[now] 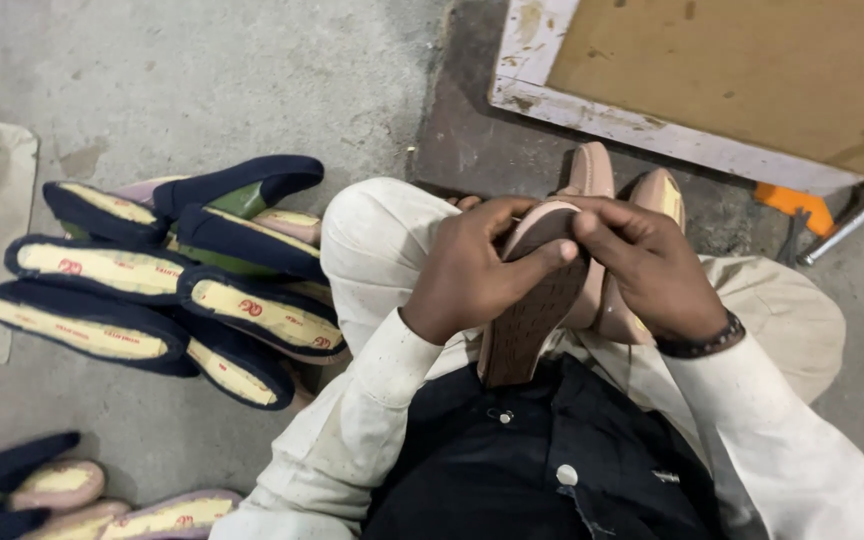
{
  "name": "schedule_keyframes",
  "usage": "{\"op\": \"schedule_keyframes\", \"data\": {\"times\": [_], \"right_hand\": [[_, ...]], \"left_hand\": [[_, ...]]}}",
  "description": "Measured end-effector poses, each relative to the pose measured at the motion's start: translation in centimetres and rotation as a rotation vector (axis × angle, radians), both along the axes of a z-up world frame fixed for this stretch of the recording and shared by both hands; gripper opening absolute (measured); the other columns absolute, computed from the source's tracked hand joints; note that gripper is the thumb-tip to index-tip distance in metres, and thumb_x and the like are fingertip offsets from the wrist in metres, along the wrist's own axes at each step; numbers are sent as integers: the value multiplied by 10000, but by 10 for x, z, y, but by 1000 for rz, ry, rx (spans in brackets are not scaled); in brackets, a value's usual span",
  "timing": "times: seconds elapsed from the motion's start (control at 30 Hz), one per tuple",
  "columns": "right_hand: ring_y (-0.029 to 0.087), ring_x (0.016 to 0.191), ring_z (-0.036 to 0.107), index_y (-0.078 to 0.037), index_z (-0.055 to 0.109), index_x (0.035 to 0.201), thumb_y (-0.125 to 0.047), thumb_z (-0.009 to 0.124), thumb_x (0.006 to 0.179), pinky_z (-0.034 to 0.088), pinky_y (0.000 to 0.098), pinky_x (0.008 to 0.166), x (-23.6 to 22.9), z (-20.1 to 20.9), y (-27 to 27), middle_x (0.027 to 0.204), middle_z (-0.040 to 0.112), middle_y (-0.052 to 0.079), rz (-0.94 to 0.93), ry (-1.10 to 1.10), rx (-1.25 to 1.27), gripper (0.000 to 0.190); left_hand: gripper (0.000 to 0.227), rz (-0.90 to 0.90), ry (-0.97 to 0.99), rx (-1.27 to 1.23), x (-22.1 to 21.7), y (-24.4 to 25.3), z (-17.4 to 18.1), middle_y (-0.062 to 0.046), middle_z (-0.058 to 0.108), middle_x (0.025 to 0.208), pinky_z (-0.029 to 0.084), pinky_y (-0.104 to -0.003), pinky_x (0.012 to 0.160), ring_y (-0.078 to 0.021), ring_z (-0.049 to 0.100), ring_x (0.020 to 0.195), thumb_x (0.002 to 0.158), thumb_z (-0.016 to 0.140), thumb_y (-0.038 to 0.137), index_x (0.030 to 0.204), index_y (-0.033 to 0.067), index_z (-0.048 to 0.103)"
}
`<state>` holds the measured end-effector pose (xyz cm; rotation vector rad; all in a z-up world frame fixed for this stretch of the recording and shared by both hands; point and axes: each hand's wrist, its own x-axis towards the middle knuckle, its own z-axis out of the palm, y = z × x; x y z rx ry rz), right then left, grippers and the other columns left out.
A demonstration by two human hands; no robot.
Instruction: Applying rubber soles to shoe uppers by heating the soles in a specialized box and then manually pressing and aligning them together.
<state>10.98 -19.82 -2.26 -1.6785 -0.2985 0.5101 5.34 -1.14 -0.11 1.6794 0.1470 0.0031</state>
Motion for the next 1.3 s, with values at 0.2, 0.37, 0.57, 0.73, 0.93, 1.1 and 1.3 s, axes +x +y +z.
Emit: {"op": "schedule_keyframes", "data": {"times": [0.2,0.37,0.57,0.73,0.93,1.1,1.3], "right_hand": [[269,1369,538,36,524,1436,-423,396,1019,456,412,1149,-17,19,16,1492,549,155,137,-31,-73,634],[374,1135,642,158,534,1361,-241,399,1093,536,435,1060,-27,18,28,1383,598,270,35,44,-161,499],[345,1051,654,91,607,1354,-105,490,1126,561,462,959,-34,2,32,1082,650,265,-89,211,-263,323],[456,1166,624,121,560,1389,-92,460,1124,542,533,1021,-39,34,63,1215,614,338,-208,338,-489,354],[469,1287,517,89,473,1481,-81,401,1139,455,638,1158,-20,-9,63,1318,536,304,-179,530,-648,389],[475,1180,579,96,538,1436,-73,469,1123,503,614,1065,-13,-26,63,1223,586,308,-175,439,-610,363],[371,1015,658,89,618,1337,-82,544,1110,545,456,969,6,-26,22,1106,662,285,-257,229,-447,294]], "left_hand": [[401,98,156,354,-7,30,18,-26,675,683,401,-376,571,-168,621,627,770,646,547,832,151,670],[521,431,183,174,-27,101,31,34,596,787,462,-303,586,-124,550,636,737,566,656,904,166,625],[388,1051,-177,-293,-1,209,-52,-27,505,689,457,-281,361,-135,568,422,837,707,374,868,144,397],[361,1516,-575,-244,42,321,-122,-22,293,888,434,-387,647,-176,318,689,871,604,226,869,116,260],[502,1493,98,-288,53,389,-200,-198,706,1213,504,-514,810,-397,674,1045,894,510,198,1365,38,584],[213,1156,-235,-611,62,278,-179,-130,712,818,579,-392,681,-222,665,728,881,646,114,1046,-15,684],[132,445,-1,-498,14,59,-79,-51,705,786,579,-286,669,-110,656,686,986,660,217,979,91,699]]}}
